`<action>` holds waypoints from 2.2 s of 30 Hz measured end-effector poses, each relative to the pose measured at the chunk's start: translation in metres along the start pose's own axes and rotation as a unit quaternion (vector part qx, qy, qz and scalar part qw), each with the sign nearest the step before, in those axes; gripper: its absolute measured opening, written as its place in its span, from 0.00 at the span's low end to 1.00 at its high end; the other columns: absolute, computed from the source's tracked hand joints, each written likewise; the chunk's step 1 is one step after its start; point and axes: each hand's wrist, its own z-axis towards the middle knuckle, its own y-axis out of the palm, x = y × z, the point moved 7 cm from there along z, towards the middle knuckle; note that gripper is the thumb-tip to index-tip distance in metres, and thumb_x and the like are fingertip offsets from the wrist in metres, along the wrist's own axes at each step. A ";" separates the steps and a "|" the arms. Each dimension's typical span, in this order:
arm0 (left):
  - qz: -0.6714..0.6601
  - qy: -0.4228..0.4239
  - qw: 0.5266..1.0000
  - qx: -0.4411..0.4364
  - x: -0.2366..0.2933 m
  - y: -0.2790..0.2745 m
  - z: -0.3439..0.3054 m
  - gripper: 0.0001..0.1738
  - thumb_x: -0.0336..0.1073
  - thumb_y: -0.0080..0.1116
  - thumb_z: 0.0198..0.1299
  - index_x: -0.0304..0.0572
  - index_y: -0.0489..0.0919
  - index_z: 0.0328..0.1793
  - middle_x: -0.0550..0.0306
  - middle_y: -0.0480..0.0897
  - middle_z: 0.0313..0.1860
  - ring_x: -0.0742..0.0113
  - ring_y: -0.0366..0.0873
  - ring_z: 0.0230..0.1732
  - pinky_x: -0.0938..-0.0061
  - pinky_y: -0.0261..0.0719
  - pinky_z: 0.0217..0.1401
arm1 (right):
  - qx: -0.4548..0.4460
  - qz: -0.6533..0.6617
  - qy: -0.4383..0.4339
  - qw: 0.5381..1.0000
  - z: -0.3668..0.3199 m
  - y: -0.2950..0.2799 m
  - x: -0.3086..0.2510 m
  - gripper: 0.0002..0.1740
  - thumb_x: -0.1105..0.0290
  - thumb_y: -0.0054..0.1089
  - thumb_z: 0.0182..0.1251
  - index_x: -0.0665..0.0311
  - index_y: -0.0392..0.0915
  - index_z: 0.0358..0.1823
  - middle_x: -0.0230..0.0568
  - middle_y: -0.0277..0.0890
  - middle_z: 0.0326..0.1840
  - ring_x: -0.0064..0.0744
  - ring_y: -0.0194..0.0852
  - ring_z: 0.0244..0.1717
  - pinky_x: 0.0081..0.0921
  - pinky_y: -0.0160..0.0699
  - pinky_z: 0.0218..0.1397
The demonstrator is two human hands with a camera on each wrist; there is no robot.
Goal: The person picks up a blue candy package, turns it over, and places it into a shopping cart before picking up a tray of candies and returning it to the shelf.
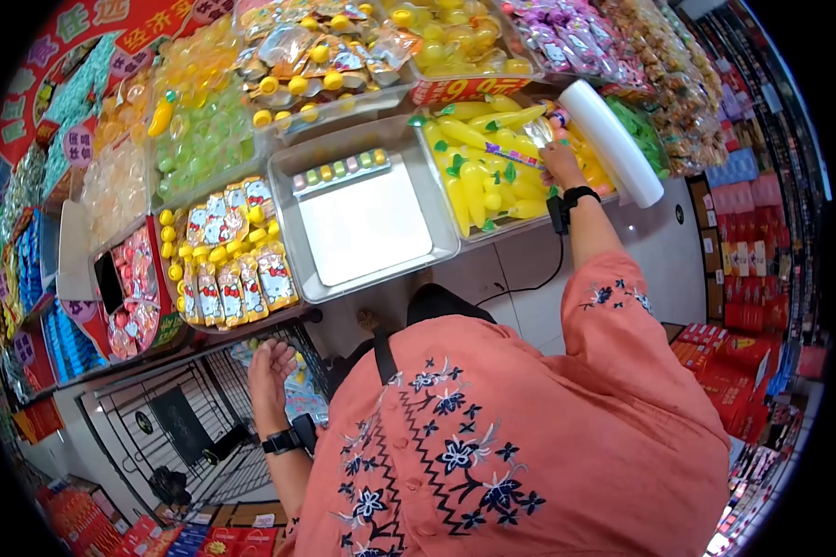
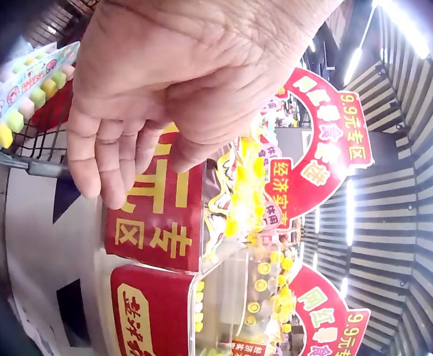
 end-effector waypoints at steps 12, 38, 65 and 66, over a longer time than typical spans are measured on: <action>-0.067 0.006 0.992 0.108 -0.049 -0.099 0.007 0.21 0.45 0.55 0.70 0.36 0.75 0.58 0.49 0.82 0.51 0.56 0.84 0.50 0.65 0.85 0.50 | -0.124 0.133 -0.283 0.942 -0.136 0.058 -0.192 0.19 0.61 0.55 0.76 0.67 0.76 0.58 0.42 0.82 0.48 0.23 0.79 0.36 0.22 0.80 0.42; 0.386 0.057 0.844 0.368 -0.113 -0.172 0.099 0.22 0.47 0.54 0.62 0.33 0.83 0.45 0.33 0.83 0.49 0.35 0.79 0.54 0.49 0.77 0.56 | -0.664 -0.109 -0.146 0.725 -0.402 0.353 -0.147 0.14 0.63 0.56 0.73 0.65 0.77 0.51 0.32 0.79 0.38 0.22 0.79 0.36 0.22 0.80 0.41; 0.445 -0.100 0.850 0.264 -0.118 -0.155 0.137 0.19 0.42 0.52 0.61 0.33 0.85 0.41 0.46 0.87 0.27 0.47 0.87 0.37 0.56 0.81 0.48 | -0.618 -0.098 -0.092 0.774 -0.365 0.321 -0.111 0.17 0.63 0.52 0.73 0.67 0.75 0.55 0.36 0.81 0.44 0.22 0.79 0.39 0.21 0.80 0.42; 0.461 -0.093 0.850 0.239 -0.127 -0.160 0.147 0.19 0.42 0.52 0.61 0.33 0.85 0.40 0.46 0.87 0.27 0.48 0.87 0.35 0.57 0.81 0.47 | -0.620 -0.098 -0.095 0.773 -0.365 0.321 -0.111 0.17 0.62 0.52 0.73 0.67 0.75 0.54 0.37 0.81 0.44 0.22 0.79 0.38 0.21 0.80 0.42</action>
